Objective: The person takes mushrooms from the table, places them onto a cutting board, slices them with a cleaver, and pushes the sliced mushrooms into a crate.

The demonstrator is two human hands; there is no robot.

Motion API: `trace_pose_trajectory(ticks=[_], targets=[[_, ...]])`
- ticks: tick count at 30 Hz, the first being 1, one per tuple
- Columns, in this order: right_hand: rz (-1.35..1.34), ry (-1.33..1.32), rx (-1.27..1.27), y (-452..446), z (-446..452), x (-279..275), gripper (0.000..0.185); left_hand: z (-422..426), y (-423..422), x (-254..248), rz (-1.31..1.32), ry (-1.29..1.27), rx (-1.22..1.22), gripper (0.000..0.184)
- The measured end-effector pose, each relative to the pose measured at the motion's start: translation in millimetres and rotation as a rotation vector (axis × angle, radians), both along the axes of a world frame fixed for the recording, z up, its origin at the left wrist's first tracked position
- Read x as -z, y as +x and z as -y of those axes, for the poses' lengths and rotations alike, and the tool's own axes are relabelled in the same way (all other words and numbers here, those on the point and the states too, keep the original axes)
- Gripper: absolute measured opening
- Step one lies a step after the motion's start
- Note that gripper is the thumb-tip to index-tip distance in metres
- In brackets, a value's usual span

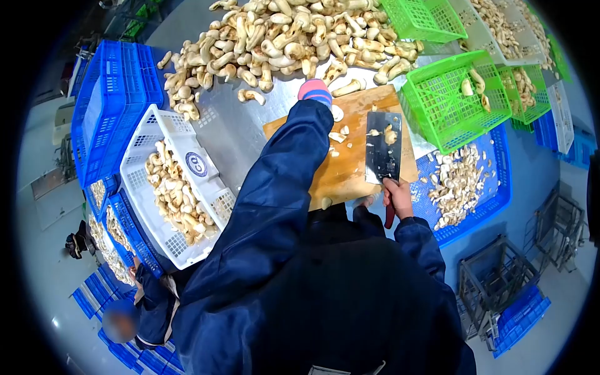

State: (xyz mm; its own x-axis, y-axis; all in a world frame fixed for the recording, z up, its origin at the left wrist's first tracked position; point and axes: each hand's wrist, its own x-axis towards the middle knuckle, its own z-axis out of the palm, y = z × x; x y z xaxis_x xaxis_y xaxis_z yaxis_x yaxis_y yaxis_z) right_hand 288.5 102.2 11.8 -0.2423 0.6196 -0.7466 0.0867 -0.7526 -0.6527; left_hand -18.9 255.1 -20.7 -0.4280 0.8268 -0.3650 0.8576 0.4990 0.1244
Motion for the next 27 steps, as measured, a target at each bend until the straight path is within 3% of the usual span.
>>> trace_pose_trajectory(ticks=[2,4,5,6,8,11,12,17,18,20,23,26,27], targets=[[-0.024,-0.023,0.03,-3.0,-0.1,-2.8,0.019,-0.7,-11.2,19.5,0.039,0.033,-0.055,0.02],[-0.037,-0.029,0.048,-3.2,-1.4,-9.9,0.018,7.9,-12.9,0.2,0.07,0.038,-0.023,0.023],[-0.021,-0.034,0.05,-2.4,-3.3,-13.8,0.015,12.8,-18.7,3.5,0.166,0.126,-0.092,0.032],[-0.023,-0.012,0.033,0.0,-3.9,-11.2,0.015,24.3,-24.6,11.1,0.261,0.273,-0.036,0.027],[-0.026,0.025,-0.011,3.2,-6.4,-1.8,0.014,49.4,-19.1,8.1,0.616,0.432,-0.189,0.017],[-0.05,0.056,-0.07,-12.0,-19.8,-1.5,0.016,78.0,1.2,15.3,0.673,0.64,0.302,0.022],[-0.063,0.07,-0.098,-17.4,-23.6,1.6,0.017,85.0,9.5,-5.8,0.493,0.645,0.454,0.027],[-0.083,0.003,-0.266,-43.1,-35.0,6.5,0.017,144.0,26.3,-21.1,0.713,0.619,0.607,0.033],[-0.084,0.005,-0.3,-43.8,-36.9,7.2,0.017,155.3,24.3,-36.5,0.628,0.609,0.679,0.036],[-0.085,0.032,-0.314,-33.9,-39.1,-0.9,0.02,172.7,9.5,-45.7,0.724,0.699,0.593,0.038],[-0.035,0.088,-0.202,-13.9,-37.7,-17.8,0.025,186.5,-25.1,-36.9,0.456,0.772,0.305,0.045],[0.123,0.179,-0.019,2.3,-44.4,-14.5,0.026,183.7,-36.1,-23.4,0.368,0.754,0.087,0.049],[0.118,0.17,-0.013,7.6,-50.3,-13.8,0.026,180.6,-35.2,-15.9,0.33,0.723,0.127,0.054]])
